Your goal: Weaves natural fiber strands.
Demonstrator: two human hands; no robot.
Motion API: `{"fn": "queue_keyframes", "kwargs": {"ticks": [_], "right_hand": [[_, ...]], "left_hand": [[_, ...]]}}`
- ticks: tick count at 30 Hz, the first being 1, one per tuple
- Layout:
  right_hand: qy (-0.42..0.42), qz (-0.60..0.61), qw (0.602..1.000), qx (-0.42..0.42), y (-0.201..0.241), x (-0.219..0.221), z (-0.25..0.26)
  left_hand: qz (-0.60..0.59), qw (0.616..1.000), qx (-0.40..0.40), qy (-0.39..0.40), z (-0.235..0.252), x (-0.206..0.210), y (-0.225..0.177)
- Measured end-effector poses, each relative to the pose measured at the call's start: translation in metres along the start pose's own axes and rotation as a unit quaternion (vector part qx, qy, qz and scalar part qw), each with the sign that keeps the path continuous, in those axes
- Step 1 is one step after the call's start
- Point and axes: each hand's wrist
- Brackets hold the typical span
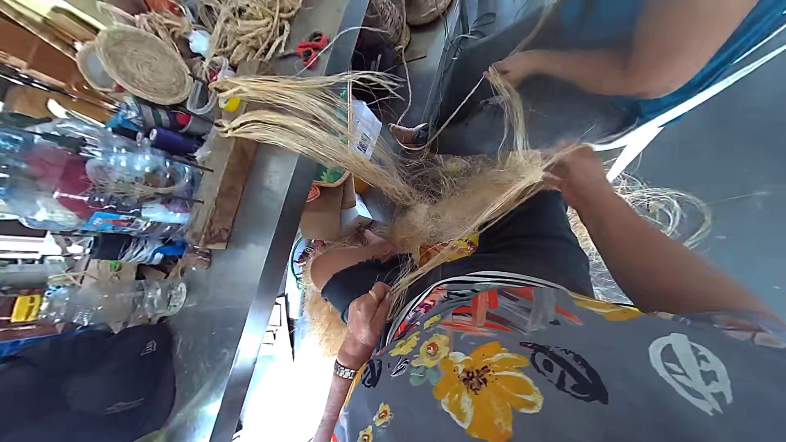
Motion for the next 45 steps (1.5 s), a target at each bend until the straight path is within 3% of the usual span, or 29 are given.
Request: {"fn": "queue_keyframes", "kwargs": {"ticks": [2, 3, 4, 6, 7, 8, 10, 12, 14, 16, 18, 21, 23, 28, 31, 33, 35, 38, 42, 45], "right_hand": [[0.154, -0.070, 0.985, 0.030, -0.012, -0.003, -0.016], [0.184, -0.090, 0.979, 0.013, -0.016, -0.010, -0.016], [0.150, -0.086, 0.985, -0.014, -0.012, -0.022, -0.015], [-0.041, 0.026, 0.998, -0.033, 0.001, -0.062, -0.002], [-0.151, 0.093, 0.984, -0.014, 0.003, -0.087, 0.003], [-0.210, 0.122, 0.970, 0.011, 0.007, -0.110, 0.002], [-0.207, 0.055, 0.976, 0.028, 0.022, -0.130, -0.006], [-0.148, -0.118, 0.982, -0.011, 0.035, -0.115, -0.011], [-0.058, -0.236, 0.958, -0.151, 0.050, -0.077, -0.024], [0.059, -0.271, 0.907, -0.317, 0.066, -0.021, -0.046], [0.210, -0.282, 0.853, -0.387, 0.079, 0.045, -0.082], [0.435, -0.332, 0.743, -0.386, 0.084, 0.120, -0.128], [0.492, -0.350, 0.694, -0.391, 0.078, 0.144, -0.135], [0.548, -0.368, 0.653, -0.371, 0.057, 0.137, -0.120], [0.587, -0.308, 0.675, -0.324, 0.036, 0.115, -0.116], [0.564, -0.348, 0.683, -0.307, 0.031, 0.097, -0.116], [0.456, -0.506, 0.661, -0.314, 0.031, 0.079, -0.112], [0.290, -0.707, 0.621, -0.176, 0.036, 0.052, -0.097], [0.155, -0.741, 0.652, 0.023, 0.018, -0.014, -0.053], [0.110, -0.738, 0.661, 0.085, 0.011, -0.057, -0.027]], "left_hand": [[-0.026, 1.000, 0.004, -0.007, -0.003, 0.001, 0.003], [-0.036, 0.999, -0.005, -0.011, -0.005, -0.001, 0.006], [-0.040, 0.999, -0.019, -0.018, -0.007, -0.003, 0.010], [-0.037, 0.996, -0.062, -0.054, -0.020, -0.006, 0.026], [-0.044, 0.991, -0.091, -0.082, -0.030, -0.010, 0.037], [-0.047, 0.987, -0.110, -0.110, -0.037, -0.018, 0.048], [0.001, 0.981, -0.150, -0.123, -0.037, -0.031, 0.052], [0.093, 0.974, -0.203, -0.044, -0.026, -0.035, 0.021], [0.156, 0.956, -0.240, 0.062, 0.002, -0.029, -0.023], [0.188, 0.952, -0.206, 0.129, 0.029, -0.020, -0.059], [0.202, 0.959, -0.126, 0.156, 0.047, -0.011, -0.084], [0.197, 0.975, 0.038, 0.100, 0.055, -0.002, -0.093], [0.190, 0.976, 0.100, 0.033, 0.055, 0.002, -0.084], [0.144, 0.982, 0.118, -0.011, 0.045, 0.004, -0.058], [0.129, 0.986, 0.102, -0.015, 0.037, 0.002, -0.049], [0.128, 0.985, 0.114, -0.025, 0.037, 0.004, -0.045], [0.144, 0.981, 0.128, -0.038, 0.034, 0.003, -0.041], [0.156, 0.981, 0.103, -0.055, 0.026, -0.004, -0.030], [0.123, 0.988, -0.030, -0.091, 0.001, -0.034, -0.016], [0.139, 0.977, -0.052, -0.154, -0.012, -0.052, 0.009]]}}
Point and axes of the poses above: each hand's wrist, its own z-axis towards the middle knuckle, its own x-axis out of the palm, y = z × x, and after that the axes turned 9 degrees about -z, right-handed
